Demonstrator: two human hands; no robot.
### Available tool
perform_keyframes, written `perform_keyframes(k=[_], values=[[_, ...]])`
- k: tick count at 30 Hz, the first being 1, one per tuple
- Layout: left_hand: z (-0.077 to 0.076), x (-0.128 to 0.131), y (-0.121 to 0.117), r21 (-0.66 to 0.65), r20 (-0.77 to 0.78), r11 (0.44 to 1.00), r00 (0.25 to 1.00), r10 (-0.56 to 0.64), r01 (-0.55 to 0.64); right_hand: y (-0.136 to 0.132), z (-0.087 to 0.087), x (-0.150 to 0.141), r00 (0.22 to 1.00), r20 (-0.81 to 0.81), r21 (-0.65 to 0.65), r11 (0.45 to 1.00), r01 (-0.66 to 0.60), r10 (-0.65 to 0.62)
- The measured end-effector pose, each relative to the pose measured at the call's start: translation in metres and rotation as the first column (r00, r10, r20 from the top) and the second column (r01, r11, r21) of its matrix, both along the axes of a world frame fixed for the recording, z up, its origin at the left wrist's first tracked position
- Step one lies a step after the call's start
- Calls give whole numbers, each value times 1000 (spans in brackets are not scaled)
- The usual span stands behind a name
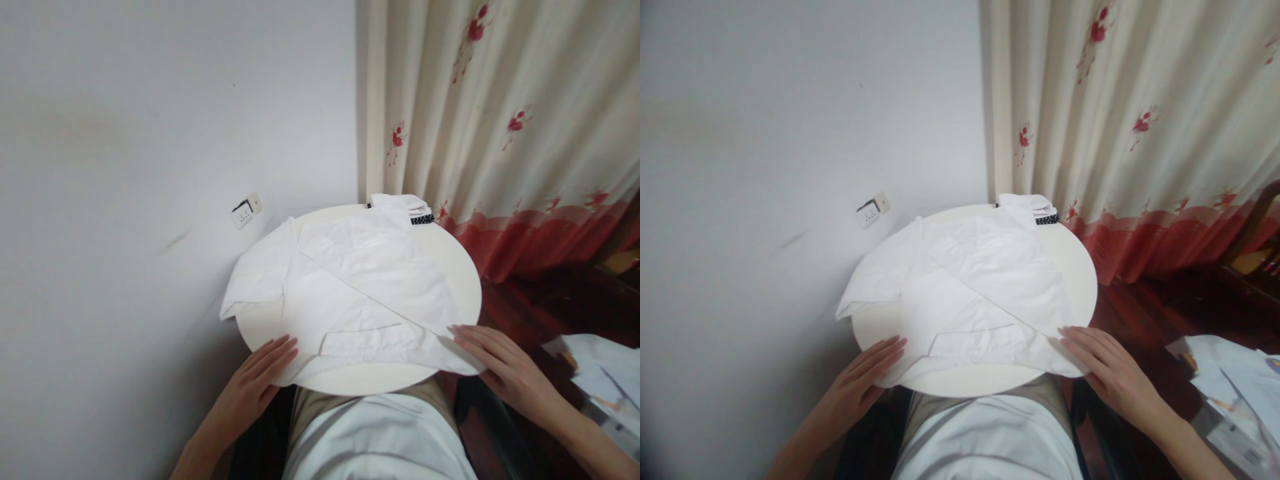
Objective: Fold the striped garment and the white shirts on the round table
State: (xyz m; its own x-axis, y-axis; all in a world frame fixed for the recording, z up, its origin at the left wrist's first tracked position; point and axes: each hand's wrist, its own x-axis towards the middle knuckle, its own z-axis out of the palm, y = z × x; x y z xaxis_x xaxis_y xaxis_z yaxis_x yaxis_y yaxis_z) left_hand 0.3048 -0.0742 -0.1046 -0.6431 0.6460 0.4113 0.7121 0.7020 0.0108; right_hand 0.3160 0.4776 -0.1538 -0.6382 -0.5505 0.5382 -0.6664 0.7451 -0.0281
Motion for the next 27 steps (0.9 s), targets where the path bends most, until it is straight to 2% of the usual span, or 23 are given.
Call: perform_keyframes(k=[3, 7, 11, 16, 21, 27], values=[[-6, 1, -3, 72, -33, 997, 999, -1, 4, 1, -6, 3, 999, -47, -72, 997, -27, 24], [-13, 2, -6, 170, -69, 985, 998, 1, 11, -1, -13, 5, 994, -108, -149, 989, -4, -13], [-18, 2, -8, 248, -74, 968, 997, -12, 30, 0, -20, 2, 992, -120, -159, 987, 3, -23], [-21, 2, -11, 264, -60, 964, 998, -9, 24, 5, -19, -1, 992, -122, -162, 987, 10, -30], [-15, 2, -11, 262, -76, 965, 997, -12, 32, 8, -15, 0, 995, -95, -169, 986, -12, -4], [3, 4, -13, 254, -63, 967, 998, -11, 27, 7, 1, 6, 996, -86, -176, 984, -26, 11]])
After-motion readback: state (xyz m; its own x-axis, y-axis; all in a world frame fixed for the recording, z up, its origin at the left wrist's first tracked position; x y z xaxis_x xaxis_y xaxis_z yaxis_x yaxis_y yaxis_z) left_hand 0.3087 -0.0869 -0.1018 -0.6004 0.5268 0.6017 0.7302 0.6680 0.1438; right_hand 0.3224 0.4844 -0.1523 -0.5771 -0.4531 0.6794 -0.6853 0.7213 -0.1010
